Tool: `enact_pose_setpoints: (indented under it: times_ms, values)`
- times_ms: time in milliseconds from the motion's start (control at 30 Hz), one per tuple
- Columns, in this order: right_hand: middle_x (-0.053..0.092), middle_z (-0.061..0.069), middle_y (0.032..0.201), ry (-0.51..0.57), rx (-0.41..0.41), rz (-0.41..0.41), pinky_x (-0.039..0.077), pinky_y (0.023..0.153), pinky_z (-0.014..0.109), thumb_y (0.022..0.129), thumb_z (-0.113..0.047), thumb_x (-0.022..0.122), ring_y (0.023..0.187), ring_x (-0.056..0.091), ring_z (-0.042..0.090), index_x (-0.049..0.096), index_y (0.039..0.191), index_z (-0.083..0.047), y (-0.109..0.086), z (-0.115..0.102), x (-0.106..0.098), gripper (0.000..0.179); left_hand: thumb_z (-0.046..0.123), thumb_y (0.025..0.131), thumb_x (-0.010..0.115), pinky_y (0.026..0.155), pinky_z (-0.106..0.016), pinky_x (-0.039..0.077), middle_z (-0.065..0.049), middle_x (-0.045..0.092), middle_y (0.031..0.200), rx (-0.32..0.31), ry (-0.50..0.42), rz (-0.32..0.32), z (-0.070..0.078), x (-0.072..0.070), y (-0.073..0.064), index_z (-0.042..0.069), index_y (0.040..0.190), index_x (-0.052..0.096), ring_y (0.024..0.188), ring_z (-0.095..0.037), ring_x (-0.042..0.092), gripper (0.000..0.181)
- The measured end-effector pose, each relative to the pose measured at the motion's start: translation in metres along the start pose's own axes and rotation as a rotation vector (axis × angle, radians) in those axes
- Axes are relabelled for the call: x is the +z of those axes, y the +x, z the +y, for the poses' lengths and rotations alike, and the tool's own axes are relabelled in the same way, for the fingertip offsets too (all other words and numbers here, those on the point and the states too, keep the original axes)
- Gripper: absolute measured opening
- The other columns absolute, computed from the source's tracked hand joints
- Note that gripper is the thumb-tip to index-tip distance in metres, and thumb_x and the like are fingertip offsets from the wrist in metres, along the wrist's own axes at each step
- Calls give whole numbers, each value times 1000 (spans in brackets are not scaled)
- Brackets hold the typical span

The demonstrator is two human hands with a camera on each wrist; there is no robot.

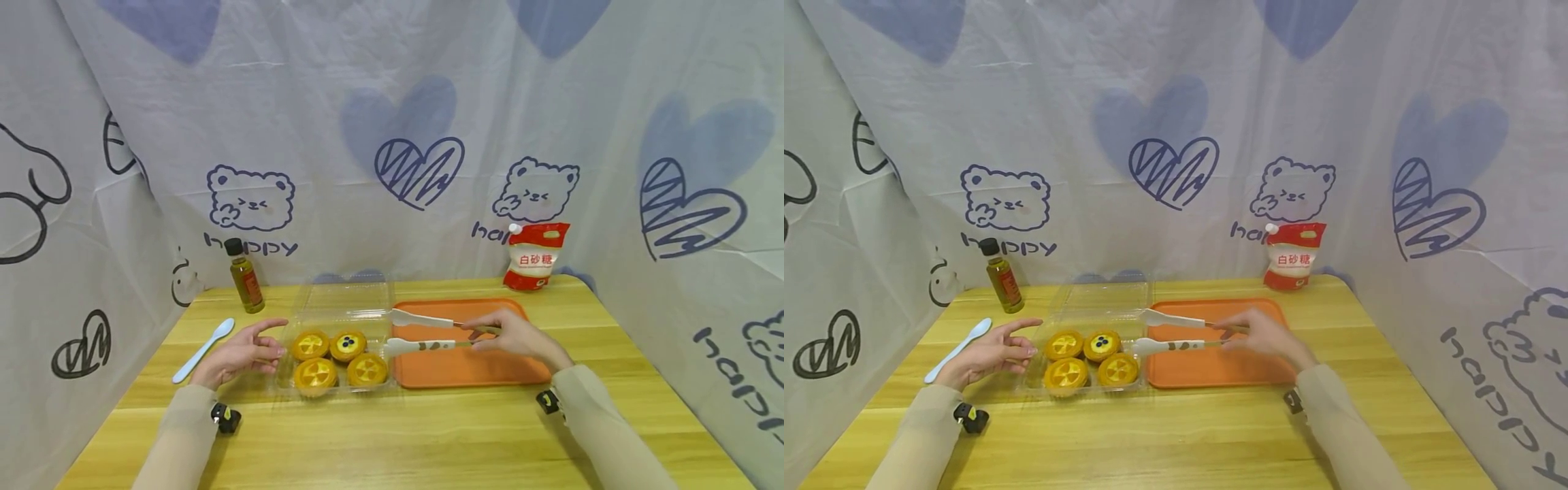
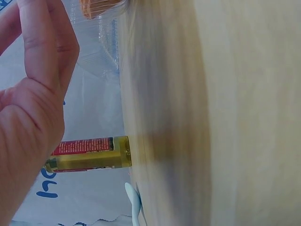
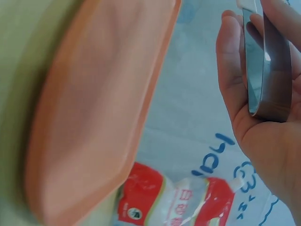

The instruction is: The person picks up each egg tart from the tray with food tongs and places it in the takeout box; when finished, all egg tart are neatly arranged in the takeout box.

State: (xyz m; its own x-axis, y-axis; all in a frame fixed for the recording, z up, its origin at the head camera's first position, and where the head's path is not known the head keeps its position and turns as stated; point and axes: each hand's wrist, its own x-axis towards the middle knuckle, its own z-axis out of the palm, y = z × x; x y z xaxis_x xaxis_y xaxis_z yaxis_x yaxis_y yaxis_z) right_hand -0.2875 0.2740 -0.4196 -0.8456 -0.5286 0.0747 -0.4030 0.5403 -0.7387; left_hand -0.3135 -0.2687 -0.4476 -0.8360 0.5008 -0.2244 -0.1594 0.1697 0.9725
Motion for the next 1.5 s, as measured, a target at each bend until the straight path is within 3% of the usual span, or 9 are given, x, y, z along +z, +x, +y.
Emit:
enact_pose_setpoints:
  times_ms: [133,367,633,800,967,1233,1333,1467,1500]
  values:
    - [73,9,111,21,67,49,56,93,38,87,-20,75,102,68,23,65,128,-6,-8,8,0,45,4,92,65,69,-30,62,-13,63,97,2,-10,2,1,1,0,8,156,15,74,-17,66,81]
    - [71,13,118,47,144,136,53,85,18,86,-17,76,104,68,23,65,129,-5,-22,20,-5,45,3,93,64,68,-30,62,-11,63,94,3,-16,0,1,1,-1,7,156,14,73,-16,65,81]
    - [74,8,107,-26,205,173,56,87,27,87,-18,75,99,67,19,64,129,-3,-37,32,-15,46,4,93,64,67,-29,62,-9,63,94,5,-17,4,0,4,-2,7,156,13,73,-16,65,81]
    - [70,16,116,4,240,187,55,80,19,88,-18,74,98,69,20,62,131,-1,-48,41,-20,47,4,93,64,67,-29,62,-10,63,94,5,-11,7,-1,4,-1,8,156,13,72,-15,64,80]
    - [70,16,116,31,291,226,55,76,18,87,-19,75,98,69,18,60,132,-1,-58,46,-25,51,4,94,64,67,-30,62,-10,63,95,6,-11,8,0,4,0,8,156,13,73,-15,64,80]
    - [60,22,132,40,376,340,55,74,17,87,-21,76,111,62,27,59,134,-1,-67,52,-36,54,4,94,63,68,-30,62,-10,62,95,5,-17,5,0,2,0,8,156,13,73,-15,64,80]
    - [56,24,137,63,402,379,57,76,17,86,-22,77,110,63,19,57,135,1,-70,56,-39,58,3,94,63,68,-30,62,-9,62,94,5,-17,7,0,3,-1,8,156,13,72,-15,64,80]
    - [54,26,137,107,422,432,57,76,16,83,-24,80,97,60,-4,56,134,4,-75,62,-41,63,3,94,63,67,-29,62,-9,63,94,2,-18,15,1,3,-2,8,156,14,72,-15,64,80]
    - [54,26,137,116,429,443,57,75,17,83,-25,80,95,59,-4,56,134,4,-77,62,-42,63,3,94,63,67,-29,62,-9,63,94,0,-20,17,1,3,-3,8,156,14,72,-16,65,80]
